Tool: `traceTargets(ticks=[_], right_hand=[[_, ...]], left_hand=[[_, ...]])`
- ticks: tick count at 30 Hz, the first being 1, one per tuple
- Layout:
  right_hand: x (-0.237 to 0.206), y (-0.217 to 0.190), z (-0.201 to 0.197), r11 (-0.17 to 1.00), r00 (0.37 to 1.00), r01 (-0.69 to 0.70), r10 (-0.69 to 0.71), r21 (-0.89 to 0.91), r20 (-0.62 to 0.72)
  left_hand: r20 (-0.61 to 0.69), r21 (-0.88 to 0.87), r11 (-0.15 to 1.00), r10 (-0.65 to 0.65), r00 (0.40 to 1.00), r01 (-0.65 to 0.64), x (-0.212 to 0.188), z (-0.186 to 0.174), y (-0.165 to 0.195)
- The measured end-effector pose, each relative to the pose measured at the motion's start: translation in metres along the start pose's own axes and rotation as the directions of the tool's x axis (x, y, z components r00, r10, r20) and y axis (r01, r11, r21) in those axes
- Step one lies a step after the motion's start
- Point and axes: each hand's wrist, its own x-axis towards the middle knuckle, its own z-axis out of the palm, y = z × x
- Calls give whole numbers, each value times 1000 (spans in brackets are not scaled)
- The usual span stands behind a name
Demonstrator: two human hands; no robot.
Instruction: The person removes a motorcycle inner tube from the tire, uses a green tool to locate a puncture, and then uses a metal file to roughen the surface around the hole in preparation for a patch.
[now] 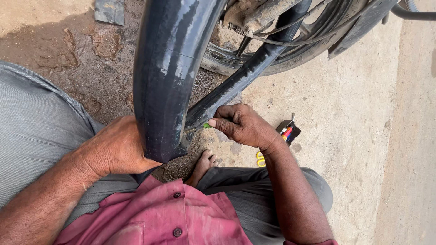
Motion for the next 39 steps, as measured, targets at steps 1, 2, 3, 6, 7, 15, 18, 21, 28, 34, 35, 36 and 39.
traceTargets(ticks=[1, 2, 3, 6, 7, 15, 18, 21, 28, 34, 35, 36, 39], right_hand=[[-1, 1, 0, 995, 995, 94, -95, -17, -10], [-2, 3, 1, 988, 988, 155, -155, 11, -17], [-2, 4, 1, 976, 977, 215, -214, 38, -24], [-3, 8, 1, 941, 946, 323, -317, 101, -69], [-3, 9, 1, 930, 937, 347, -338, 118, -90], [-8, 3, 3, 991, 972, 135, -137, -20, -191], [-10, -1, 2, 944, 944, 296, -267, 145, -194], [-9, -3, 0, 990, 986, 12, 11, 138, -166], [-11, 1, 2, 959, 951, 271, -253, 83, -179], [-9, 1, -1, 987, 978, -146, 154, 68, -143], [-9, 1, -2, 988, 979, -148, 140, -44, -145], [-9, 0, -2, 977, 981, -150, 127, -154, -144], [-11, -1, -2, 980, 967, 194, -197, -37, -162]], left_hand=[[29, 17, 999, -34, 999, 34, 0, 0, 1], [57, 35, 997, -70, 996, 68, 1, 0, 2], [53, 27, 997, -73, 996, 72, 1, 0, 3], [-1, -20, 999, -30, 1000, 30, 0, -1, 3], [-50, -47, 999, 23, 998, -25, 0, -1, 2], [-11, 38, 999, -37, 999, 38, 1, 3, -4], [-57, 20, 999, 51, 997, -50, 0, 3, -6], [-93, -8, 995, 96, 991, -97, -1, 3, -6], [-70, -10, 999, 37, 997, -38, 1, 3, -3], [-70, -34, 999, 25, 997, -27, 2, 3, -2], [-62, -40, 999, 21, 998, -23, 2, 3, -2], [-56, -40, 999, 0, 998, -2, 3, 3, -1], [-45, -35, 999, -43, 998, 42, 4, 4, 1]])
